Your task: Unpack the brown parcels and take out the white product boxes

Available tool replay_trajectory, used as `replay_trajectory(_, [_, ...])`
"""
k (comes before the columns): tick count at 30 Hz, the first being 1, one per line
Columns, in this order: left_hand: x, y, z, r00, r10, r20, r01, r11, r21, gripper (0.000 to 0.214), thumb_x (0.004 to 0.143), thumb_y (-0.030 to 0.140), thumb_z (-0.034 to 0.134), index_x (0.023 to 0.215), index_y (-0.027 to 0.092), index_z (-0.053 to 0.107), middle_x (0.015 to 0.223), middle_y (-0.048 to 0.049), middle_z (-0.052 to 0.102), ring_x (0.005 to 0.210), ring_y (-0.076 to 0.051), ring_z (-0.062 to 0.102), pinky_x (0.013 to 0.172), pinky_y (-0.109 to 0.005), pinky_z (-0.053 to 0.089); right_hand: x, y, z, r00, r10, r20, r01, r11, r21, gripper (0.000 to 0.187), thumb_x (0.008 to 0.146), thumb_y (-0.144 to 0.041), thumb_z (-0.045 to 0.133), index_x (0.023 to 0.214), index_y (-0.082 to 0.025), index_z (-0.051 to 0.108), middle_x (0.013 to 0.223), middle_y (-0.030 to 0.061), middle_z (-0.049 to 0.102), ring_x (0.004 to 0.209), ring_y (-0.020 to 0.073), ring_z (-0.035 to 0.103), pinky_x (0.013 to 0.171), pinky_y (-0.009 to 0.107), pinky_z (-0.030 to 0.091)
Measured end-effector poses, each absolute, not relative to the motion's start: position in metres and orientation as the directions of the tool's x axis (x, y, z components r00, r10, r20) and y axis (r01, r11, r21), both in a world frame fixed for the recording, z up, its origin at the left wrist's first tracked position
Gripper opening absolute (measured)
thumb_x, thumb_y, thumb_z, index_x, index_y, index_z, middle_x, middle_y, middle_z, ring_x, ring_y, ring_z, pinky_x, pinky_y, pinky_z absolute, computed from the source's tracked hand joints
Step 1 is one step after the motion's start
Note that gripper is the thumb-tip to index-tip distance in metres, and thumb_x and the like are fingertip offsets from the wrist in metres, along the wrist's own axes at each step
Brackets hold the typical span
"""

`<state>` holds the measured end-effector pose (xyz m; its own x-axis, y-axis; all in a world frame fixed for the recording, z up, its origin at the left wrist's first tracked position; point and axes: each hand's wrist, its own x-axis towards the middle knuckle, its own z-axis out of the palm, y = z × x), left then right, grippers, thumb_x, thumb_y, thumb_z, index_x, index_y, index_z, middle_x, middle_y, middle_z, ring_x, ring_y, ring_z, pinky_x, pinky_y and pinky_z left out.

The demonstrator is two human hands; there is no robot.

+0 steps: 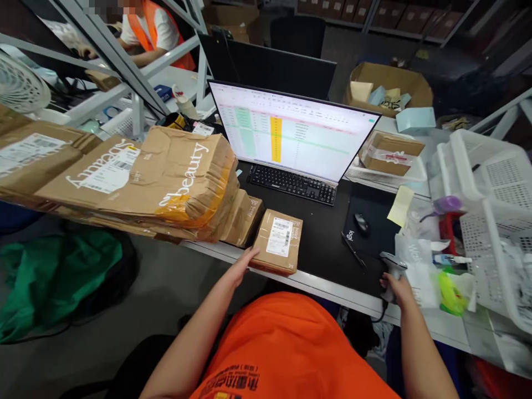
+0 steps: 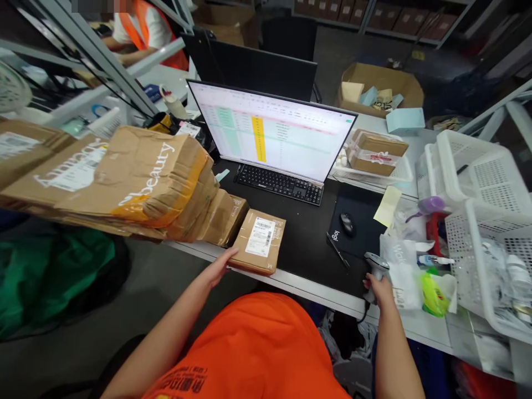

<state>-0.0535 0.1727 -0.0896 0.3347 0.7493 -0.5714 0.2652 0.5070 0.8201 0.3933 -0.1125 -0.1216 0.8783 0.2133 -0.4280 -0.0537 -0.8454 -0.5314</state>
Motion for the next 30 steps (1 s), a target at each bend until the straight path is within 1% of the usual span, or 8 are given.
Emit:
replay_trajectory(4, [-0.047, 0.171, -0.085, 0.361, 0.738, -0.571, 0.35, 0.46, 0.816, 0.082, 0.074, 0.062, 0.075, 0.141, 0.02, 0.052, 0.145, -0.0157, 0.059, 0.139, -0.036, 0.05, 0.116, -0.048, 0.039, 0.37, -0.087, -0.102, 0.803, 0.298, -0.517, -0.172, -0.714, -0.678, 0.032, 0.07, -0.038, 0.064, 0.096, -0.018, 0.063, 0.055, -0.0053, 0.048, 0.048, 0.0139, 0.048, 0.047, 0.028, 0.044])
replay_trajectory(8, [-0.038, 0.165, -0.081, 0.324, 0.787, -0.525, 0.552, 0.294, 0.78, 0.096, 0.069, 0.053, 0.08, 0.147, 0.012, 0.042, 0.155, -0.0226, 0.045, 0.146, -0.036, 0.04, 0.121, -0.046, 0.031, 0.298, -0.054, -0.055, 0.595, 0.615, -0.518, -0.203, -0.508, -0.837, 0.05, 0.071, -0.051, 0.074, 0.106, -0.017, 0.063, 0.06, -0.0055, 0.054, 0.049, 0.0117, 0.049, 0.047, 0.026, 0.041])
replay_trajectory(16, [-0.027, 0.159, -0.084, 0.294, 0.825, -0.482, 0.712, 0.147, 0.687, 0.109, 0.067, 0.05, 0.079, 0.153, 0.004, 0.031, 0.151, -0.0283, 0.046, 0.145, -0.038, 0.041, 0.12, -0.044, 0.032, 0.218, 0.002, -0.016, 0.324, 0.813, -0.483, -0.051, -0.495, -0.867, 0.036, 0.07, -0.048, 0.068, 0.088, -0.019, 0.057, 0.047, -0.0077, 0.05, 0.04, 0.0114, 0.045, 0.045, 0.025, 0.036])
replay_trajectory(19, [-0.025, 0.157, -0.081, 0.296, 0.828, -0.476, 0.736, 0.119, 0.666, 0.114, 0.066, 0.053, 0.078, 0.154, 0.0, 0.028, 0.15, -0.0306, 0.045, 0.144, -0.04, 0.042, 0.119, -0.045, 0.033, 0.242, -0.006, -0.03, 0.422, 0.765, -0.486, -0.037, -0.521, -0.853, 0.045, 0.07, -0.054, 0.067, 0.096, -0.018, 0.058, 0.054, -0.004, 0.057, 0.042, 0.0144, 0.049, 0.045, 0.028, 0.038])
replay_trajectory(21, [-0.024, 0.158, -0.075, 0.325, 0.833, -0.447, 0.739, 0.071, 0.67, 0.116, 0.065, 0.053, 0.078, 0.155, 0.0, 0.028, 0.148, -0.03, 0.045, 0.143, -0.04, 0.042, 0.119, -0.046, 0.033, 0.272, -0.024, -0.046, 0.596, 0.654, -0.467, 0.014, -0.59, -0.807, 0.056, 0.07, -0.059, 0.065, 0.106, -0.016, 0.058, 0.065, 0.0015, 0.065, 0.048, 0.0192, 0.057, 0.05, 0.032, 0.045])
replay_trajectory(23, [-0.021, 0.159, -0.068, 0.396, 0.832, -0.388, 0.722, -0.021, 0.692, 0.117, 0.062, 0.05, 0.081, 0.155, 0.002, 0.031, 0.145, -0.0274, 0.046, 0.141, -0.039, 0.043, 0.12, -0.046, 0.032, 0.311, -0.05, -0.07, 0.785, 0.474, -0.399, 0.095, -0.729, -0.678, 0.066, 0.072, -0.06, 0.061, 0.12, -0.013, 0.056, 0.071, 0.0071, 0.069, 0.059, 0.027, 0.067, 0.06, 0.038, 0.052])
replay_trajectory(25, [-0.017, 0.162, -0.059, 0.504, 0.804, -0.316, 0.678, -0.141, 0.721, 0.12, 0.056, 0.044, 0.086, 0.156, 0.007, 0.033, 0.143, -0.0229, 0.047, 0.14, -0.038, 0.043, 0.121, -0.046, 0.031, 0.353, -0.083, -0.102, 0.878, 0.328, -0.349, 0.155, -0.884, -0.44, 0.073, 0.075, -0.06, 0.054, 0.123, -0.006, 0.059, 0.063, 0.0123, 0.066, 0.07, 0.0378, 0.07, 0.068, 0.047, 0.053])
replay_trajectory(30, [0.001, 0.175, -0.035, 0.827, 0.554, -0.094, 0.417, -0.493, 0.764, 0.129, 0.045, 0.032, 0.093, 0.159, 0.026, 0.033, 0.139, -0.013, 0.046, 0.132, -0.035, 0.046, 0.117, -0.052, 0.038, 0.417, -0.158, -0.183, 0.919, 0.282, -0.276, 0.183, -0.924, -0.335, 0.07, 0.073, -0.065, 0.044, 0.116, -0.015, 0.07, 0.062, 0.0167, 0.064, 0.082, 0.0492, 0.069, 0.072, 0.057, 0.052])
